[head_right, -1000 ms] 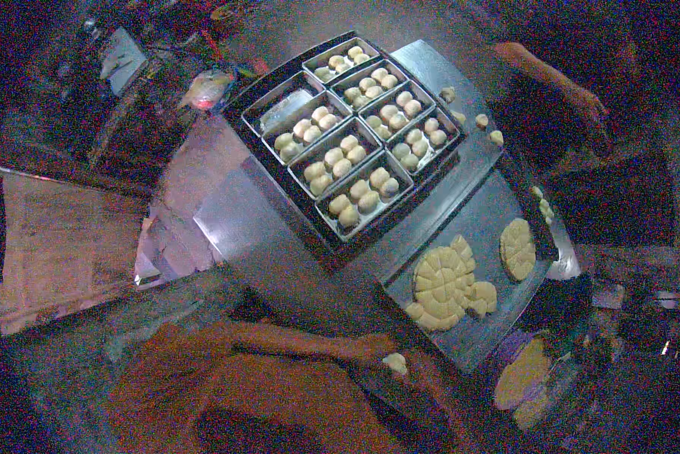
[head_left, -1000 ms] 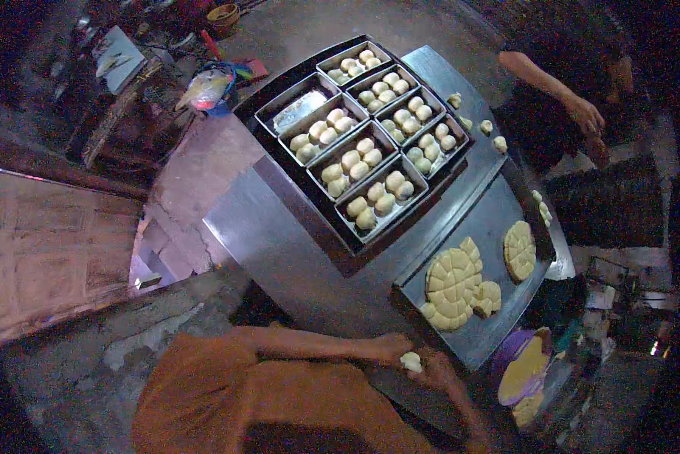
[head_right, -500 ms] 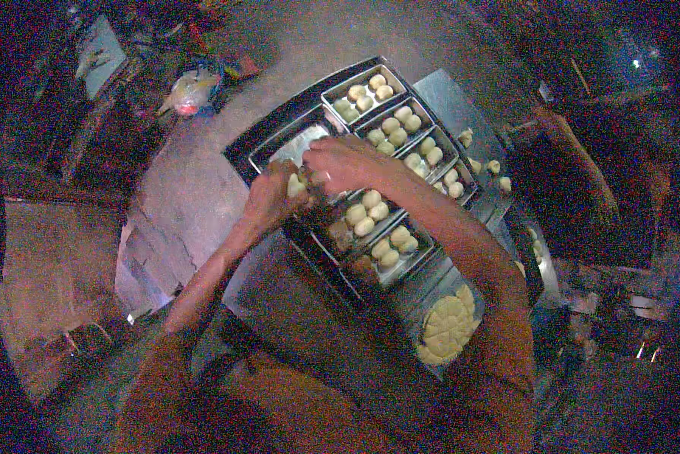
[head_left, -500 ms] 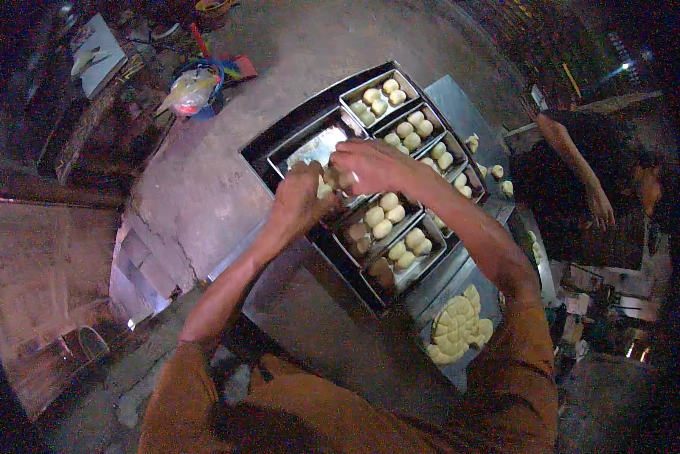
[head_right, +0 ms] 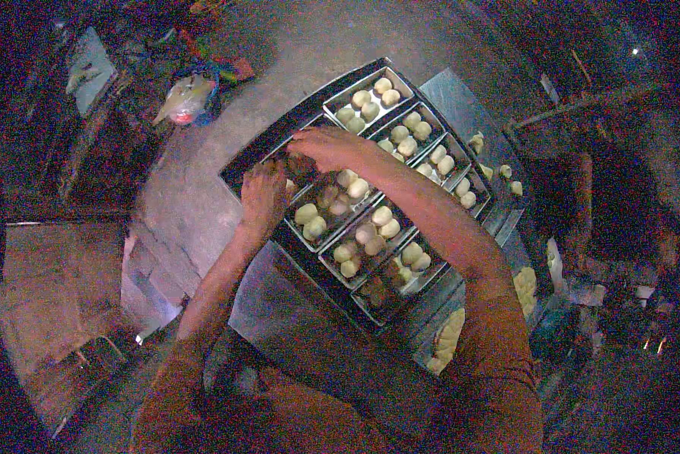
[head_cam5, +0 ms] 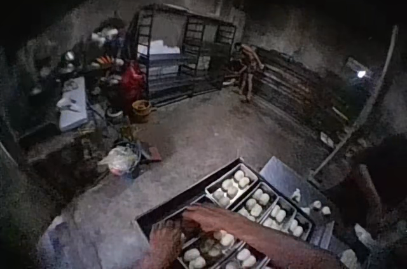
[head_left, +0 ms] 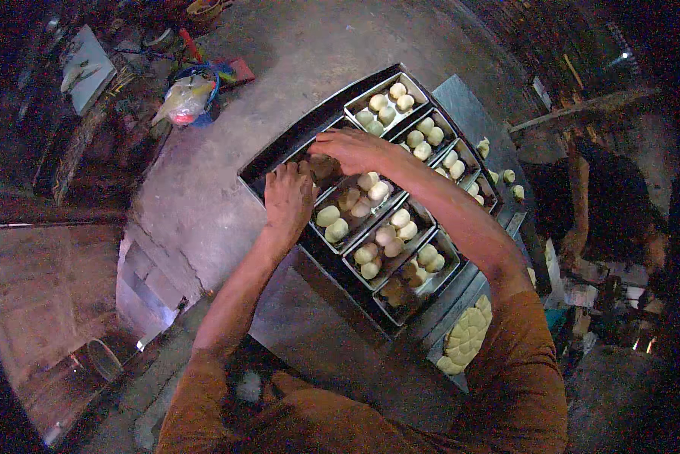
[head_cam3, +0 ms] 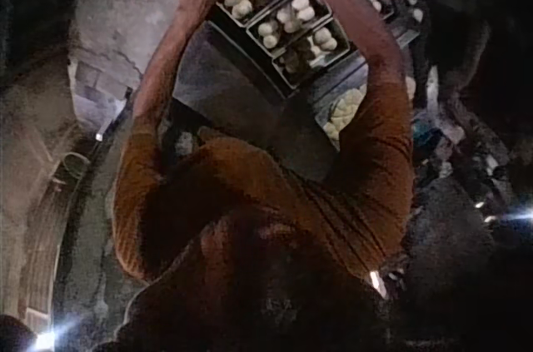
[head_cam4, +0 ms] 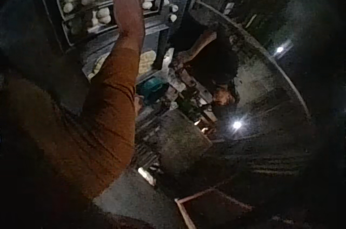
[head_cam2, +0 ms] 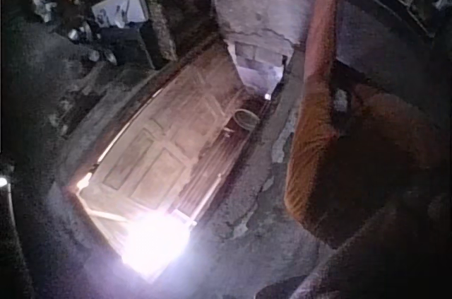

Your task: The person fills small pieces of dough with a dark filling, shapes them into rolls, and places them onto metal baking trays.

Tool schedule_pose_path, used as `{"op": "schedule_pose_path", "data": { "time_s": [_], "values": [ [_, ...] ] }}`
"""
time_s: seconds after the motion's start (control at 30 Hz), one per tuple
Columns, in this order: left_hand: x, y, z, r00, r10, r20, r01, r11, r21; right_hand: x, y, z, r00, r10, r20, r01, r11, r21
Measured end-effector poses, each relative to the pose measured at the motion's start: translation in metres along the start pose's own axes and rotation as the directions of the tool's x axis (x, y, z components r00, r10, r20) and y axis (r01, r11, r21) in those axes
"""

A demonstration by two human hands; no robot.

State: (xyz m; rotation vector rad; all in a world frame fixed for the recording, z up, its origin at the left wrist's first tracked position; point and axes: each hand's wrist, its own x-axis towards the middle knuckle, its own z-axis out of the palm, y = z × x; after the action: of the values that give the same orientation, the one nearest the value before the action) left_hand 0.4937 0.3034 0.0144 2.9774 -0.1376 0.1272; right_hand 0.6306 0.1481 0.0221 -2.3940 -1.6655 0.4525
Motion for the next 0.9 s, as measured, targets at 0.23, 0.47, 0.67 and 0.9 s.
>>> {"op": "schedule_pose_path", "data": {
  "time_s": [0.23, 0.47, 0.67, 0.9],
  "values": [
    [-0.002, -0.013, 0.001, 0.998, 0.057, -0.030, -0.060, 0.991, -0.120, -0.007, 0.005, -0.027, 0.992, 0.087, 0.095, -0.111, 0.954, 0.280],
    [0.005, -0.014, -0.001, 0.993, 0.040, -0.110, -0.080, 0.920, -0.383, -0.020, 0.008, -0.039, 0.977, 0.208, 0.040, -0.211, 0.972, 0.099],
    [0.029, 0.006, 0.000, 0.988, 0.103, -0.113, -0.133, 0.944, -0.301, -0.012, -0.002, -0.030, 0.969, 0.231, 0.091, -0.237, 0.970, 0.050],
    [0.025, -0.002, 0.008, 0.993, 0.113, -0.044, -0.120, 0.963, -0.239, -0.011, 0.000, -0.037, 0.976, 0.219, 0.020, -0.216, 0.971, -0.099]
  ]
}}
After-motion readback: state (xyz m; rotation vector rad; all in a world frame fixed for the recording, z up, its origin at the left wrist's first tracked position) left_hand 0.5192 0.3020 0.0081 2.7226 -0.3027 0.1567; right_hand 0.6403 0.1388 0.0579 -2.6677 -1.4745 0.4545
